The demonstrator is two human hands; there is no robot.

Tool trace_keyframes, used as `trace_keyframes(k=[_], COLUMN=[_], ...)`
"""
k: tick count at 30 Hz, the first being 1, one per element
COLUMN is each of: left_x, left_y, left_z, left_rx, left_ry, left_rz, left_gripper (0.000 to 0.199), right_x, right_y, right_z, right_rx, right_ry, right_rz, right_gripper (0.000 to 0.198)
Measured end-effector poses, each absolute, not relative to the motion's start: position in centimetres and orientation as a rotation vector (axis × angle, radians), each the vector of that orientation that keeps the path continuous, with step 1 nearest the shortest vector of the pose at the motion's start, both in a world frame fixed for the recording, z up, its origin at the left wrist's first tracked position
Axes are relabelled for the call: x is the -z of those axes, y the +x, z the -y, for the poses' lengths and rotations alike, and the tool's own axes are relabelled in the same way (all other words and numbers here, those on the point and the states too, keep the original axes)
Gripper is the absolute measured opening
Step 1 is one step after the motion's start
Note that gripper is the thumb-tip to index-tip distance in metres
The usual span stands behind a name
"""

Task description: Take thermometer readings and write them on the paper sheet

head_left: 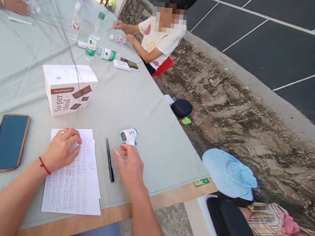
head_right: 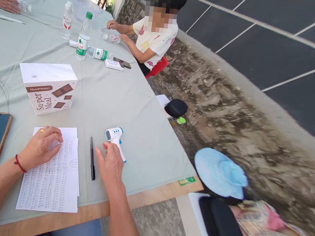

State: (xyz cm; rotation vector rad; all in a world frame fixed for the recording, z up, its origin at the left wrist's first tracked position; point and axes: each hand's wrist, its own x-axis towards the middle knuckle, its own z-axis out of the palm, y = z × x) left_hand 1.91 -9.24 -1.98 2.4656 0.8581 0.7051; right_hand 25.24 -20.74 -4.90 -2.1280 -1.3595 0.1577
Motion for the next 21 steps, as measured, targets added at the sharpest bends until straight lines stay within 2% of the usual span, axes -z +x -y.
trace_keyframes(k=[3,6,8,13,17,21], left_x=[2.5,3.2,3.6,3.2,2.2,2.0], left_y=[1.9,2.0,2.0,1.7,1.9,2.3], left_z=[9.7,9.9,9.8,9.0,9.6,10.4], left_rx=[-0.565,-0.470,-0.442,-0.313,-0.353,-0.366], left_ry=[2.504,2.510,2.521,2.675,2.756,2.696], left_rz=[-0.888,-0.905,-0.933,-1.075,-1.122,-1.034], left_gripper=[0.020,0.054,0.063,0.069,0.075,0.044], right_x=[4.4,4.0,3.8,4.8,5.9,5.6], right_y=[23.2,22.6,22.7,21.7,19.6,18.9], right_z=[20.6,20.2,19.9,19.1,19.4,19.7], right_rx=[-0.404,-0.420,-0.463,-0.732,-0.844,-0.874], right_ry=[-2.120,-2.023,-1.861,-1.355,-1.261,-1.346], right_rz=[1.509,1.548,1.454,1.122,1.045,1.088], right_gripper=[0.029,0.035,0.035,0.029,0.020,0.034])
